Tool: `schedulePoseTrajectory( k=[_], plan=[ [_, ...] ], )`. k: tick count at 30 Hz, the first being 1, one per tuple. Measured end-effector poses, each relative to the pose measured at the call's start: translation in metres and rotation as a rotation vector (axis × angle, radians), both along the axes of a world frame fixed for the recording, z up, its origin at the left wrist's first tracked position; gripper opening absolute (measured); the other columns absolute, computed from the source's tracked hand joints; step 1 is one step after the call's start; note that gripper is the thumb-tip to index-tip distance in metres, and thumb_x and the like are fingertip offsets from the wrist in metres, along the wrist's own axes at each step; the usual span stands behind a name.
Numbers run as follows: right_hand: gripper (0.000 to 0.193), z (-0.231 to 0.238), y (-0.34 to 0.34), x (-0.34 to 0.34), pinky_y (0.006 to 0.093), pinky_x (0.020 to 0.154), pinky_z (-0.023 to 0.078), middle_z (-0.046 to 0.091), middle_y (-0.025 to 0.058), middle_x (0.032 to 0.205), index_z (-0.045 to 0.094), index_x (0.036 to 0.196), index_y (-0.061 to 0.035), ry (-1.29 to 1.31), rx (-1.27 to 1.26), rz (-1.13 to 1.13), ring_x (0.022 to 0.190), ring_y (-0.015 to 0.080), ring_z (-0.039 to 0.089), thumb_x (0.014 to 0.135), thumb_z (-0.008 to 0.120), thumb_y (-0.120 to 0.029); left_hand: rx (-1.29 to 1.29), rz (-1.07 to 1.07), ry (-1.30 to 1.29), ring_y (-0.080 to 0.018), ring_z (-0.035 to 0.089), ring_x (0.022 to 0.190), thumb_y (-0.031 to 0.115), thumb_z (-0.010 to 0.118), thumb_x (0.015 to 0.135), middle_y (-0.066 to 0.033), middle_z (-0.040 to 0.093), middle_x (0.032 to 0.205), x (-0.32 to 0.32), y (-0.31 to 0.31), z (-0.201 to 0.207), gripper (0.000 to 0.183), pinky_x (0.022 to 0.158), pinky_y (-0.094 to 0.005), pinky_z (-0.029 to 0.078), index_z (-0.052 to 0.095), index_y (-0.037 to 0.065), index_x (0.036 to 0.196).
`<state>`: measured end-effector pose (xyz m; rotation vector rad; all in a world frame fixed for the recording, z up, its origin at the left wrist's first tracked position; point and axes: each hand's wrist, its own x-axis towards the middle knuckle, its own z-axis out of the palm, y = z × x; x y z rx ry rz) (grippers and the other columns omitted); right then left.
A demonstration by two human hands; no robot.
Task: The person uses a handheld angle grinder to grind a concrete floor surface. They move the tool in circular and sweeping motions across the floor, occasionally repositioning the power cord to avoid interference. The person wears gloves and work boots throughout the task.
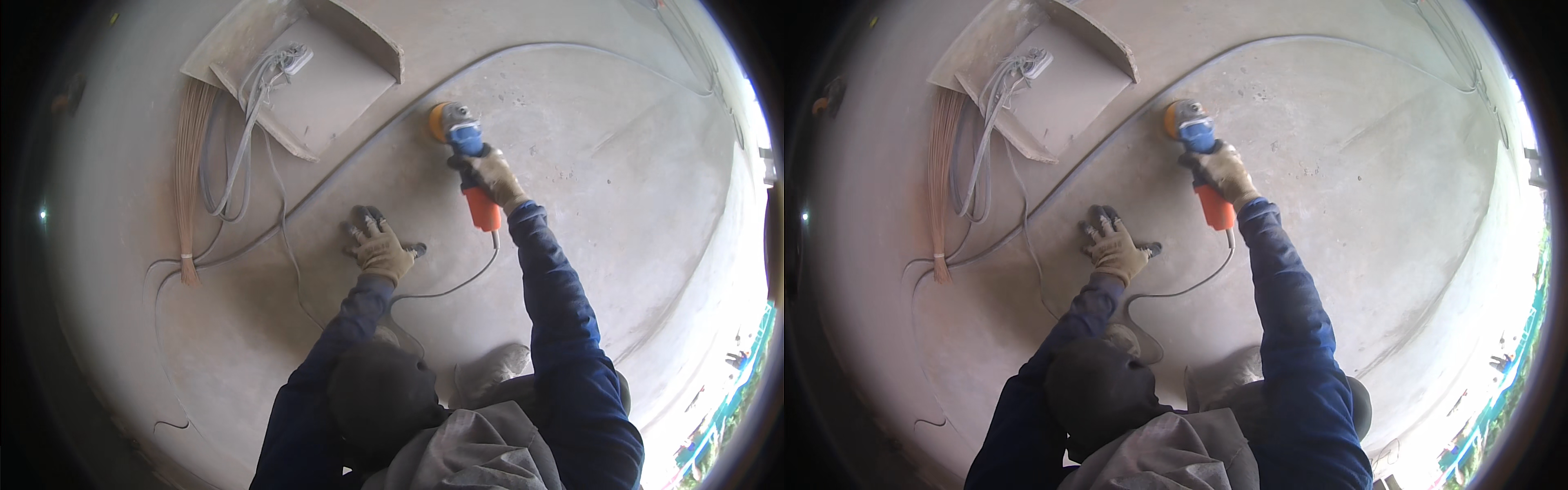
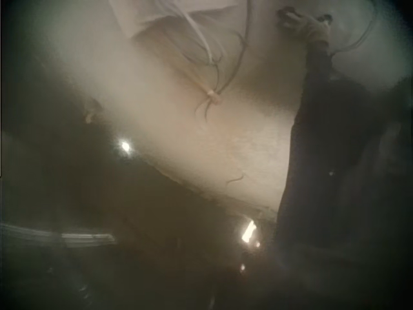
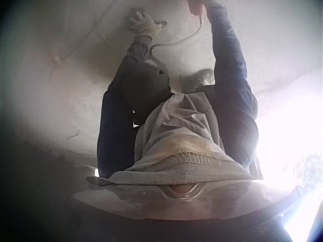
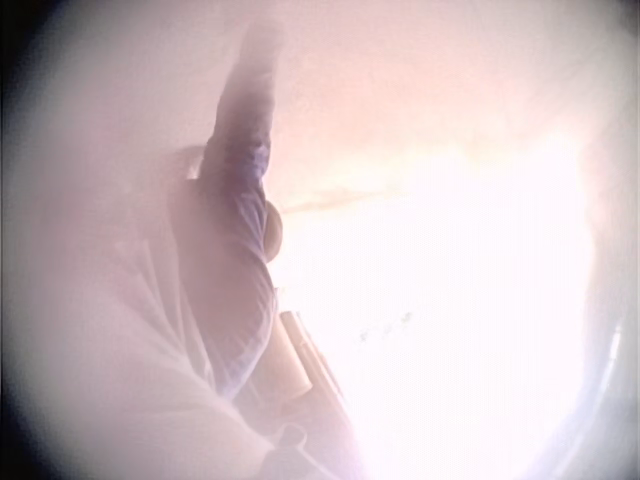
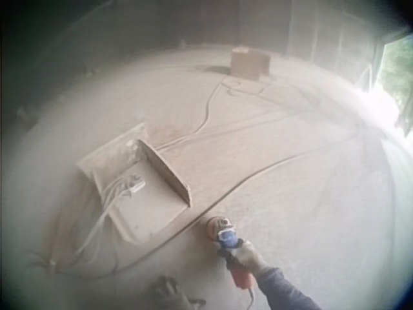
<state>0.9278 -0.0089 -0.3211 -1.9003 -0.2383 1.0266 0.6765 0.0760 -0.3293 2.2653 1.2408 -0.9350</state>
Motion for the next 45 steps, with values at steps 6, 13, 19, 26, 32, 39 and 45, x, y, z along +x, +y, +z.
schedulePoseTrajectory(
  k=[6, 13, 19, 26, 32, 39, 45],
  plan=[
    [0.043, 0.006, -0.006, 0.033, 0.0391, 0.057, 0.062, 0.071, 0.0133, 0.081, 0.068, 0.107, 0.0048, 0.022, 0.064, -0.288, 0.062, 0.0256, 0.073, 0.085, 0.089, -0.025, -0.018, -0.017, 0.064, -0.0528, 0.002, 0.166, 0.077, 0.076, 0.085, -0.0136, 0.012, 0.184, 0.009, 0.001, 0.002, 0.124, 0.125, -0.0796, 0.018, 0.023, 0.009, 0.175],
    [0.041, 0.009, 0.016, -0.072, 0.0340, 0.059, 0.058, 0.071, 0.0060, 0.080, 0.070, 0.106, 0.0008, -0.024, -0.034, 0.210, 0.061, 0.0171, 0.068, 0.085, 0.091, -0.028, 0.003, -0.058, -0.102, -0.0543, -0.001, 0.166, 0.071, 0.082, 0.082, -0.0221, 0.014, 0.181, -0.037, 0.011, -0.014, 0.126, 0.124, -0.0803, 0.018, 0.028, 0.003, 0.172],
    [0.041, -0.001, 0.009, -0.067, 0.0348, 0.058, 0.061, 0.069, 0.0061, 0.079, 0.068, 0.106, 0.0020, -0.036, -0.037, 0.181, 0.061, 0.0182, 0.069, 0.086, 0.091, -0.026, -0.021, 0.034, -0.002, -0.0512, 0.009, 0.166, 0.074, 0.081, 0.081, -0.0179, 0.017, 0.182, -0.052, -0.004, 0.003, 0.127, 0.125, -0.0786, 0.017, 0.027, 0.005, 0.173],
    [0.038, -0.024, -0.001, -0.035, 0.0350, 0.058, 0.061, 0.067, 0.0051, 0.077, 0.069, 0.102, 0.0009, -0.087, -0.004, -0.029, 0.062, 0.0171, 0.068, 0.085, 0.090, -0.025, -0.032, -0.003, -0.021, -0.0547, 0.002, 0.166, 0.075, 0.080, 0.081, -0.0250, 0.013, 0.181, -0.039, -0.004, -0.009, 0.131, 0.125, -0.0793, 0.016, 0.024, 0.001, 0.172],
    [0.043, 0.006, -0.005, -0.016, 0.0364, 0.057, 0.061, 0.071, 0.0082, 0.083, 0.069, 0.108, 0.0027, -0.011, -0.042, -0.098, 0.063, 0.0189, 0.068, 0.084, 0.091, -0.025, 0.037, -0.050, -0.038, -0.0590, 0.001, 0.164, 0.073, 0.084, 0.079, -0.0250, 0.005, 0.182, 0.013, 0.019, 0.002, 0.138, 0.125, -0.0775, 0.021, 0.015, 0.000, 0.174],
    [0.045, -0.016, -0.043, 0.097, 0.0365, 0.056, 0.060, 0.069, 0.0094, 0.081, 0.069, 0.108, 0.0017, -0.043, 0.047, -0.406, 0.060, 0.0223, 0.069, 0.083, 0.092, -0.027, -0.003, -0.068, 0.098, -0.0601, -0.005, 0.163, 0.075, 0.078, 0.085, -0.0194, 0.004, 0.183, 0.056, 0.021, 0.013, 0.130, 0.124, -0.0801, 0.019, 0.015, 0.008, 0.176],
    [0.042, -0.013, -0.061, 0.149, 0.0414, 0.063, 0.061, 0.073, 0.0164, 0.079, 0.075, 0.100, 0.0043, 0.008, 0.038, -0.567, 0.066, 0.0272, 0.073, 0.086, 0.088, -0.033, -0.030, -0.060, 0.109, -0.0598, -0.003, 0.163, 0.071, 0.083, 0.081, -0.0224, 0.004, 0.183, 0.047, 0.025, -0.007, 0.135, 0.123, -0.0798, 0.023, 0.014, 0.003, 0.174]
  ],
)
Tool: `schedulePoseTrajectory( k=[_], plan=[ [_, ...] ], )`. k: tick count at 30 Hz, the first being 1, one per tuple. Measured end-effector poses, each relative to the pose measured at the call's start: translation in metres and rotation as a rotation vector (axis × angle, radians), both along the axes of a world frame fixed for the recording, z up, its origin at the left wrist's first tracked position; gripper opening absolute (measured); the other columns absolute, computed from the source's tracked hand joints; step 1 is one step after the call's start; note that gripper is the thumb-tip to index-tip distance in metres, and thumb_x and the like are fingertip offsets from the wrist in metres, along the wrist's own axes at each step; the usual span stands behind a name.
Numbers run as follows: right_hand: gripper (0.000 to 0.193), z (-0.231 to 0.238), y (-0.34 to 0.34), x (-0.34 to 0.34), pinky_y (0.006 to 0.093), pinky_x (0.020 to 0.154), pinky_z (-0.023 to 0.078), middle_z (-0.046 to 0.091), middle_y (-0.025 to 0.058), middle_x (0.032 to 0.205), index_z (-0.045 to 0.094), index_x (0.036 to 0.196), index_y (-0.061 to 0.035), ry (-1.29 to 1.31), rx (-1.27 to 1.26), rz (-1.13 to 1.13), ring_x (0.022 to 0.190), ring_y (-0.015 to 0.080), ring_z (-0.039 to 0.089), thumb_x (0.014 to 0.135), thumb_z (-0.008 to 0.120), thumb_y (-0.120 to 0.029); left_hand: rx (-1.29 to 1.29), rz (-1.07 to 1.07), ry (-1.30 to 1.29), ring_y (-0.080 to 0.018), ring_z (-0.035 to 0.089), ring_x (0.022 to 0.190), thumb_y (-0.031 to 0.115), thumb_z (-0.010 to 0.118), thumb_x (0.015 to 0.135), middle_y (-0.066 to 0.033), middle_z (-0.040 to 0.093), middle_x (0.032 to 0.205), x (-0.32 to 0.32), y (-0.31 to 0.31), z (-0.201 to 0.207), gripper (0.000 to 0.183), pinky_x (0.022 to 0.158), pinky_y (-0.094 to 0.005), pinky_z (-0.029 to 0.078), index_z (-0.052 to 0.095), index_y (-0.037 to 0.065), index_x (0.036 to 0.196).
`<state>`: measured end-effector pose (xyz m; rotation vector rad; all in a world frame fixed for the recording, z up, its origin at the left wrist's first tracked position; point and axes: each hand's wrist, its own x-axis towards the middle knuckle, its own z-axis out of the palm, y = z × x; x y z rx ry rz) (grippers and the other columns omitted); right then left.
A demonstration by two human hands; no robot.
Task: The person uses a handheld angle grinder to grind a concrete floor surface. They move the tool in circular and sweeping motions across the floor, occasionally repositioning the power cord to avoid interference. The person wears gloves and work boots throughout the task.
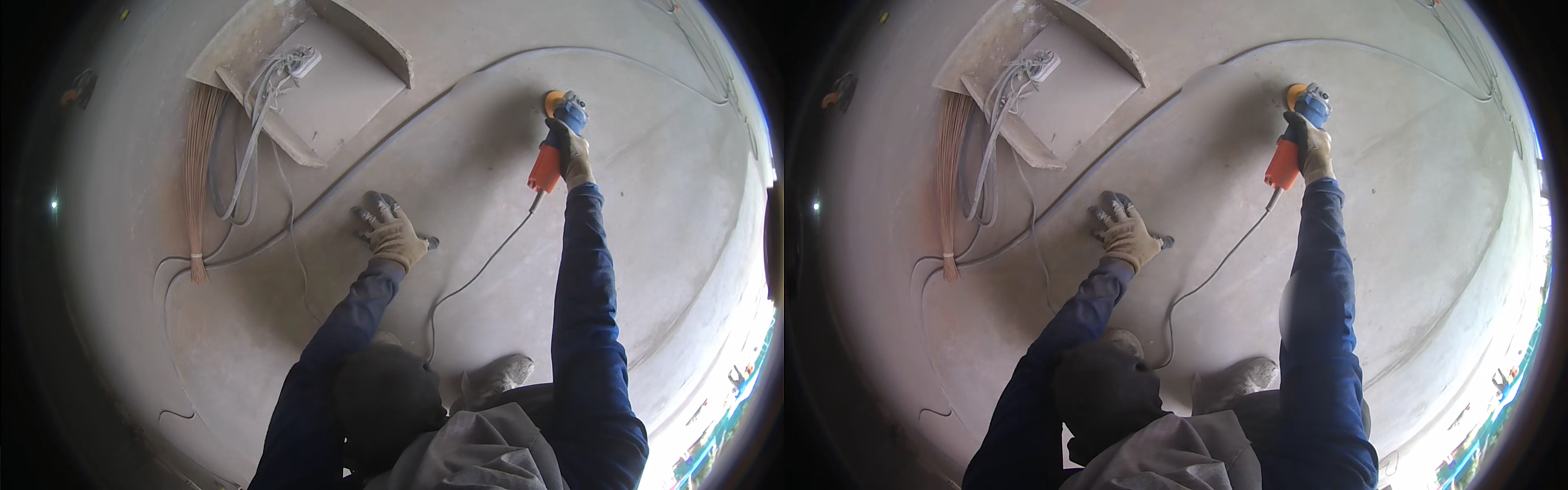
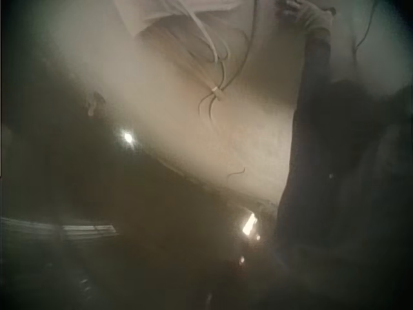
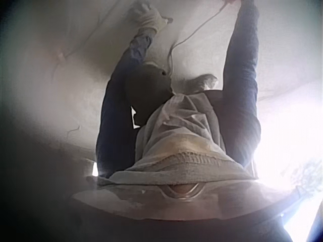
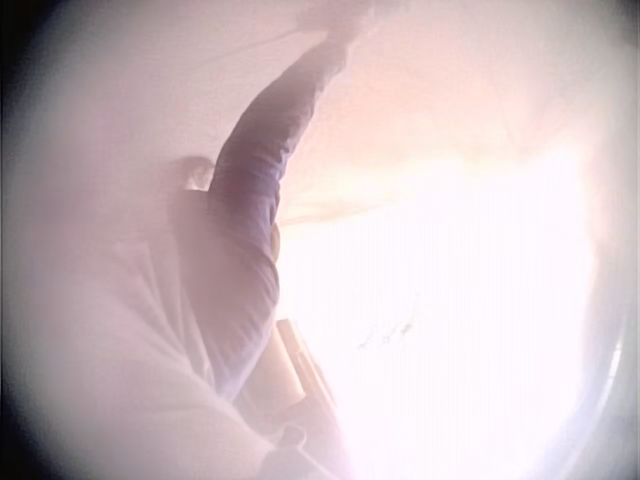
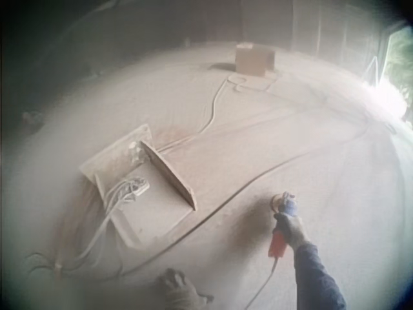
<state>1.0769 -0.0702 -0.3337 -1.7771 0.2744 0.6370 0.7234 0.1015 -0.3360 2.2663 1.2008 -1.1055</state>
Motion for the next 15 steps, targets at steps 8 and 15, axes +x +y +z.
schedulePoseTrajectory(
  k=[8, 15],
  plan=[
    [0.043, 0.016, 0.036, -0.058, 0.0387, 0.061, 0.062, 0.073, 0.0119, 0.082, 0.071, 0.106, 0.0051, -0.034, -0.065, 0.382, 0.064, 0.0231, 0.073, 0.083, 0.090, -0.026, 0.084, 0.040, -0.075, -0.0580, 0.001, 0.164, 0.071, 0.086, 0.078, -0.0252, 0.009, 0.181, -0.006, -0.003, 0.009, 0.131, 0.124, -0.0793, 0.020, 0.024, 0.005, 0.173],
    [0.046, 0.008, 0.031, 0.015, 0.0393, 0.057, 0.062, 0.071, 0.0124, 0.084, 0.066, 0.109, 0.0039, -0.001, 0.031, 0.150, 0.061, 0.0255, 0.071, 0.084, 0.089, -0.027, 0.022, -0.003, 0.012, -0.0554, 0.003, 0.165, 0.068, 0.086, 0.080, -0.0218, 0.013, 0.181, 0.001, -0.004, -0.013, 0.126, 0.127, -0.0752, 0.020, 0.027, 0.008, 0.173]
  ],
)
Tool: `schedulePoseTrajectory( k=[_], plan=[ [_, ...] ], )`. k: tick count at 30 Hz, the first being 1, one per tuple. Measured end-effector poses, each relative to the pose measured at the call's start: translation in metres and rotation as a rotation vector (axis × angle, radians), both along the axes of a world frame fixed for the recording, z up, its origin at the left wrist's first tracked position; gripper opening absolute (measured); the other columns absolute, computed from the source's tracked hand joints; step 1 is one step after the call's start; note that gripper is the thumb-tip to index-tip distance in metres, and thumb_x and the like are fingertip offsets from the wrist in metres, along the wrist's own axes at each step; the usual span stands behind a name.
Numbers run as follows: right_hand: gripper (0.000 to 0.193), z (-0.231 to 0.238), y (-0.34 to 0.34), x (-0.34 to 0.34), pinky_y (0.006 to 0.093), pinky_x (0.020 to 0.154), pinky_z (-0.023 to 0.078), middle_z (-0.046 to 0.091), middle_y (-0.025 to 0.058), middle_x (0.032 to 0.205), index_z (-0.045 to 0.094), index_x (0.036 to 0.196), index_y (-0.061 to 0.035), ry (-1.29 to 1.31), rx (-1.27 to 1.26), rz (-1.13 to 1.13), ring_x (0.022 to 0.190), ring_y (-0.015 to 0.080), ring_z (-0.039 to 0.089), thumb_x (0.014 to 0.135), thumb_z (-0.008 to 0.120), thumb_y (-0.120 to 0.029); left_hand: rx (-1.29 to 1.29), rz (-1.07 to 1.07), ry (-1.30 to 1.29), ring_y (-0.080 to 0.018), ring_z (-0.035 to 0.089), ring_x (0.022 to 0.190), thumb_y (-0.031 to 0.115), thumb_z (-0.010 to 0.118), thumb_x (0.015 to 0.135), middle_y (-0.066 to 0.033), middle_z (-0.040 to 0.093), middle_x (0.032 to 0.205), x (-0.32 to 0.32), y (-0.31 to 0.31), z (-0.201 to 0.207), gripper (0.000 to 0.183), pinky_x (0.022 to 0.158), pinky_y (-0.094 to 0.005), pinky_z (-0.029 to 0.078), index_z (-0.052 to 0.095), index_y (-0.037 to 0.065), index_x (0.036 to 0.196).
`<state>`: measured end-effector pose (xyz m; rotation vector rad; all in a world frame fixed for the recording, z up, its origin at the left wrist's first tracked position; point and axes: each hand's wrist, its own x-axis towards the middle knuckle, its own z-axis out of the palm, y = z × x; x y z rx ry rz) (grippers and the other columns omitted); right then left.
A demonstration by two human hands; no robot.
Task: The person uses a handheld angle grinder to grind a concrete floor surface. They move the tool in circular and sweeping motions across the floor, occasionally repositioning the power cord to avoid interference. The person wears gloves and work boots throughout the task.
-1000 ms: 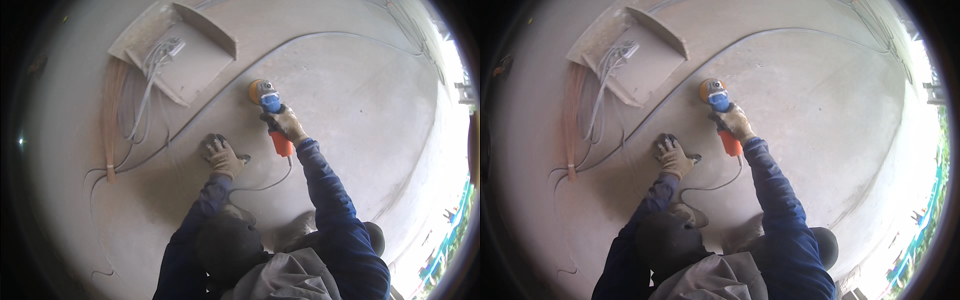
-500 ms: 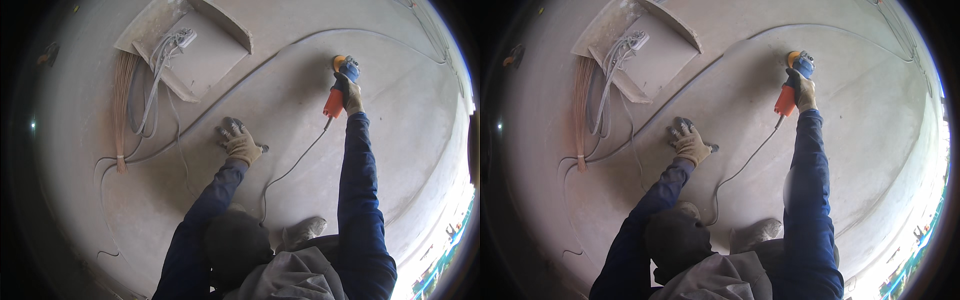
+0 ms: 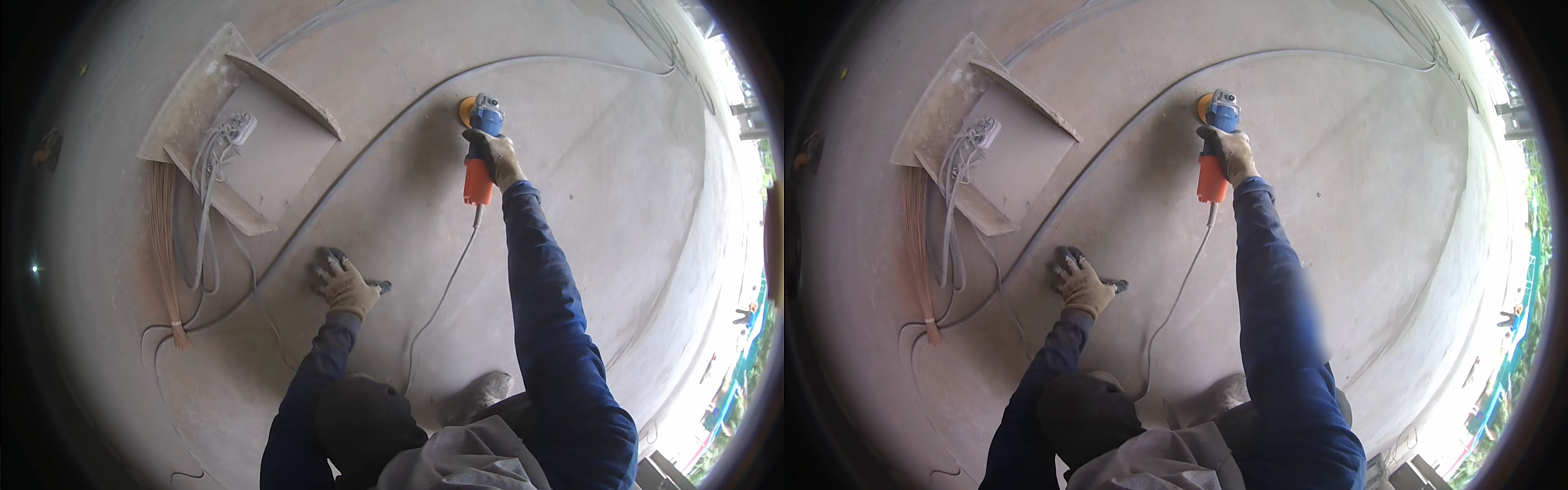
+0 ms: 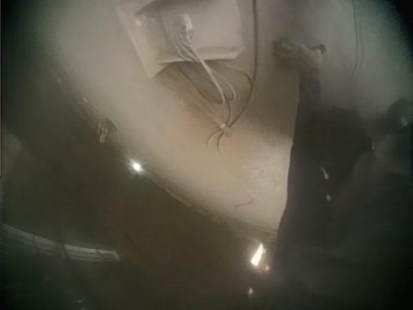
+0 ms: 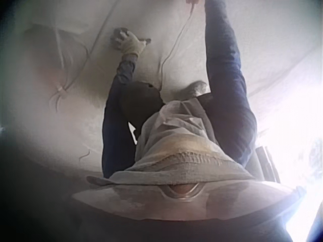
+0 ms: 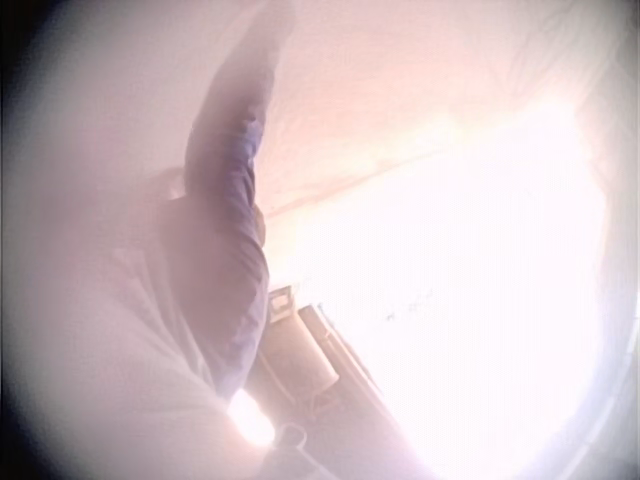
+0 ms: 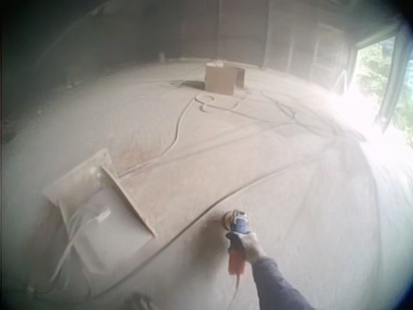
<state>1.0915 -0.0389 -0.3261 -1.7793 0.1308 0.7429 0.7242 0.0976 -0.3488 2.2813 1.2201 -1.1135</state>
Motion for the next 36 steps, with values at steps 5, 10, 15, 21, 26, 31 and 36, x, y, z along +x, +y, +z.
schedulePoseTrajectory(
  k=[5, 10, 15, 21, 26, 31, 36],
  plan=[
    [0.042, 0.005, 0.017, -0.031, 0.0398, 0.057, 0.062, 0.071, 0.0111, 0.083, 0.068, 0.108, 0.0022, -0.069, -0.123, 0.246, 0.061, 0.0242, 0.071, 0.084, 0.090, -0.025, 0.070, 0.032, -0.013, -0.0517, 0.009, 0.166, 0.064, 0.087, 0.081, -0.0198, 0.016, 0.181, -0.007, -0.001, 0.013, 0.122, 0.129, -0.0728, 0.020, 0.028, 0.009, 0.173],
    [0.045, 0.010, 0.006, 0.011, 0.0391, 0.057, 0.062, 0.070, 0.0114, 0.079, 0.067, 0.106, 0.0047, -0.028, -0.017, -0.043, 0.061, 0.0255, 0.072, 0.084, 0.090, -0.027, 0.006, 0.024, -0.014, -0.0543, 0.003, 0.165, 0.065, 0.086, 0.081, -0.0224, 0.013, 0.181, -0.003, 0.001, 0.006, 0.124, 0.127, -0.0751, 0.020, 0.027, 0.008, 0.173],
    [0.044, -0.001, 0.012, -0.017, 0.0397, 0.058, 0.061, 0.069, 0.0099, 0.079, 0.068, 0.105, 0.0018, -0.033, -0.046, 0.210, 0.060, 0.0239, 0.070, 0.085, 0.089, -0.032, 0.055, 0.034, -0.017, -0.0520, 0.006, 0.166, 0.062, 0.086, 0.081, -0.0221, 0.014, 0.181, -0.005, 0.000, 0.010, 0.122, 0.128, -0.0744, 0.021, 0.028, 0.008, 0.173],
    [0.047, 0.005, -0.006, 0.005, 0.0405, 0.058, 0.062, 0.072, 0.0128, 0.083, 0.067, 0.106, 0.0039, -0.041, 0.008, -0.009, 0.061, 0.0253, 0.072, 0.085, 0.088, -0.031, 0.031, 0.019, -0.009, -0.0507, 0.005, 0.166, 0.063, 0.086, 0.081, -0.0214, 0.014, 0.181, -0.011, 0.002, 0.000, 0.124, 0.127, -0.0753, 0.020, 0.025, 0.008, 0.173],
    [0.040, 0.005, -0.040, -0.020, 0.0400, 0.057, 0.061, 0.071, 0.0126, 0.079, 0.069, 0.103, 0.0067, -0.002, 0.049, -0.156, 0.060, 0.0256, 0.072, 0.084, 0.088, -0.023, 0.028, 0.006, 0.013, -0.0524, 0.003, 0.166, 0.062, 0.090, 0.079, -0.0223, 0.011, 0.182, -0.001, -0.001, 0.003, 0.130, 0.125, -0.0756, 0.024, 0.021, 0.005, 0.173],
    [0.044, 0.018, -0.034, -0.086, 0.0375, 0.057, 0.062, 0.070, 0.0087, 0.081, 0.066, 0.112, 0.0019, -0.006, -0.133, 0.169, 0.063, 0.0217, 0.071, 0.086, 0.089, -0.025, 0.117, 0.024, -0.045, -0.0535, 0.000, 0.166, 0.070, 0.089, 0.076, -0.0219, 0.003, 0.183, -0.005, -0.002, 0.015, 0.141, 0.124, -0.0771, 0.025, 0.012, 0.005, 0.175],
    [0.047, 0.002, -0.067, -0.029, 0.0368, 0.058, 0.061, 0.070, 0.0098, 0.080, 0.067, 0.108, 0.0042, -0.032, -0.050, -0.004, 0.061, 0.0233, 0.071, 0.084, 0.091, -0.028, 0.113, 0.000, -0.048, -0.0538, -0.001, 0.166, 0.073, 0.088, 0.074, -0.0218, -0.001, 0.183, -0.005, -0.002, 0.008, 0.147, 0.123, -0.0779, 0.026, 0.007, 0.005, 0.175]
  ],
)
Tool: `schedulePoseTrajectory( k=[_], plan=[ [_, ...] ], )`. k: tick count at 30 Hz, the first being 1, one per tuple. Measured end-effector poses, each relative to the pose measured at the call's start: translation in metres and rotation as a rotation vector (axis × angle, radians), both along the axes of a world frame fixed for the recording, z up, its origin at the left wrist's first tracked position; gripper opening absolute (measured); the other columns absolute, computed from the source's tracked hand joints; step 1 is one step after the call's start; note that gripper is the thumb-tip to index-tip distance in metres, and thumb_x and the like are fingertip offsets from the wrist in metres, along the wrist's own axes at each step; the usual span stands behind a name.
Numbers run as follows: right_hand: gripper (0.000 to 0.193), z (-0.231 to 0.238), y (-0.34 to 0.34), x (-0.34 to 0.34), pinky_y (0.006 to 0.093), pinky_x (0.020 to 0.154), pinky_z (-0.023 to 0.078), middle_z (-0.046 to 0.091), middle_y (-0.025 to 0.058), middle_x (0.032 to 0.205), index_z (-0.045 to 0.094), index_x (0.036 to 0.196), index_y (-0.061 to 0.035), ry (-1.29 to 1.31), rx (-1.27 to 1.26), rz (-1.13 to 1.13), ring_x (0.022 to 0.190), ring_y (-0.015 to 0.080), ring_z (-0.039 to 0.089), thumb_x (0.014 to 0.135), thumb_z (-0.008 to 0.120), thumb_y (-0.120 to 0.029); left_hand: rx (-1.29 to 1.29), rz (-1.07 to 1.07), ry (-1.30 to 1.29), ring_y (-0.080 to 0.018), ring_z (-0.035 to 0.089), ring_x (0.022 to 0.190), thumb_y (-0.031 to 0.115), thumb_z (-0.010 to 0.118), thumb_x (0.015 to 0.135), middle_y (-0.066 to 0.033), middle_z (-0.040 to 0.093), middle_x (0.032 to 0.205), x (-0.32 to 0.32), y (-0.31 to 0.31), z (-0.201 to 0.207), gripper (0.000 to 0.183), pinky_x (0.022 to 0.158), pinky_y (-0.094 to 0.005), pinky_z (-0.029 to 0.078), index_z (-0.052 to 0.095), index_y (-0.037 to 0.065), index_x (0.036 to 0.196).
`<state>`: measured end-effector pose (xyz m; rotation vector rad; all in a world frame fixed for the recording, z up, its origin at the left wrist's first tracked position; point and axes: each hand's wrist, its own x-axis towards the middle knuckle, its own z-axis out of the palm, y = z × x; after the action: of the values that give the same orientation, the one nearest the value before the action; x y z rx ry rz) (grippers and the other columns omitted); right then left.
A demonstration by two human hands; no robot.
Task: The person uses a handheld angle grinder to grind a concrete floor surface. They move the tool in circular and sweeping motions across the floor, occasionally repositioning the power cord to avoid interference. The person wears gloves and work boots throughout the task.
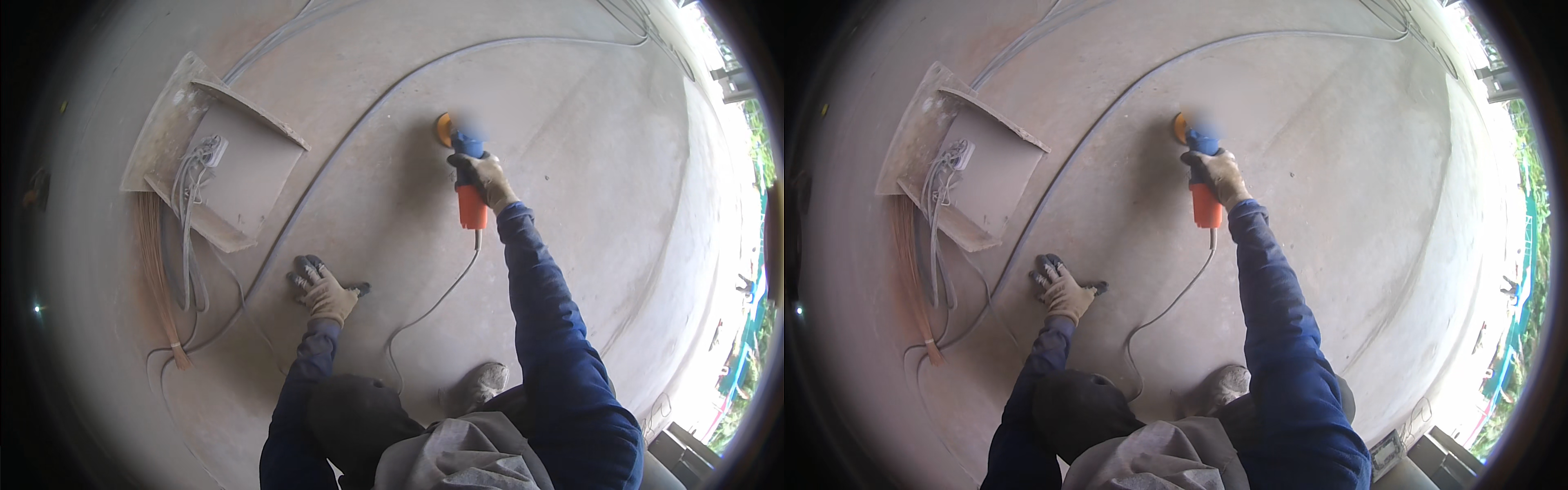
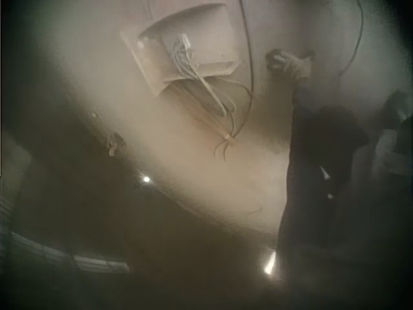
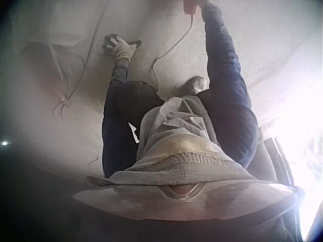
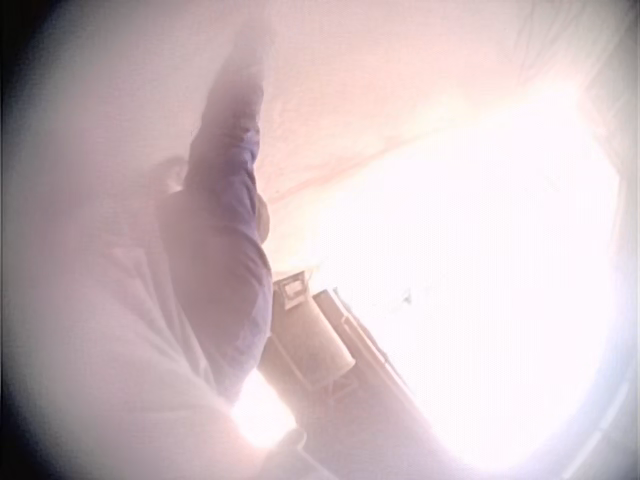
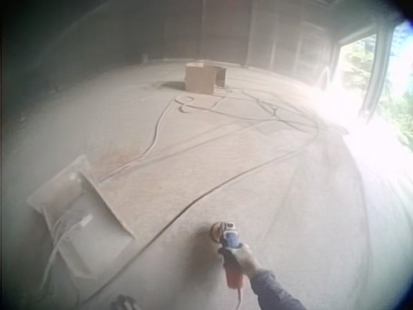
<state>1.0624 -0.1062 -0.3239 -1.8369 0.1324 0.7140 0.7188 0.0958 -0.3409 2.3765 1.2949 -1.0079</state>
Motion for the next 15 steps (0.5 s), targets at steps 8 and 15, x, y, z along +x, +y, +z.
schedulePoseTrajectory(
  k=[8, 15],
  plan=[
    [0.041, -0.006, -0.029, 0.010, 0.0394, 0.058, 0.063, 0.072, 0.0140, 0.080, 0.069, 0.105, 0.0069, -0.019, 0.100, -0.216, 0.061, 0.0262, 0.072, 0.085, 0.088, -0.024, -0.016, -0.028, 0.072, -0.0553, -0.005, 0.165, 0.071, 0.088, 0.076, -0.0213, 0.000, 0.183, 0.006, 0.002, -0.006, 0.145, 0.123, -0.0787, 0.024, 0.006, 0.004, 0.175],
    [0.043, 0.035, -0.012, -0.116, 0.0358, 0.059, 0.062, 0.071, 0.0081, 0.083, 0.065, 0.113, 0.0013, 0.102, -0.156, 0.176, 0.064, 0.0195, 0.072, 0.087, 0.088, -0.025, 0.012, -0.019, 0.069, -0.0549, -0.005, 0.165, 0.069, 0.086, 0.079, -0.0222, 0.003, 0.183, -0.007, 0.006, -0.007, 0.140, 0.123, -0.0788, 0.025, 0.007, 0.004, 0.175]
  ],
)
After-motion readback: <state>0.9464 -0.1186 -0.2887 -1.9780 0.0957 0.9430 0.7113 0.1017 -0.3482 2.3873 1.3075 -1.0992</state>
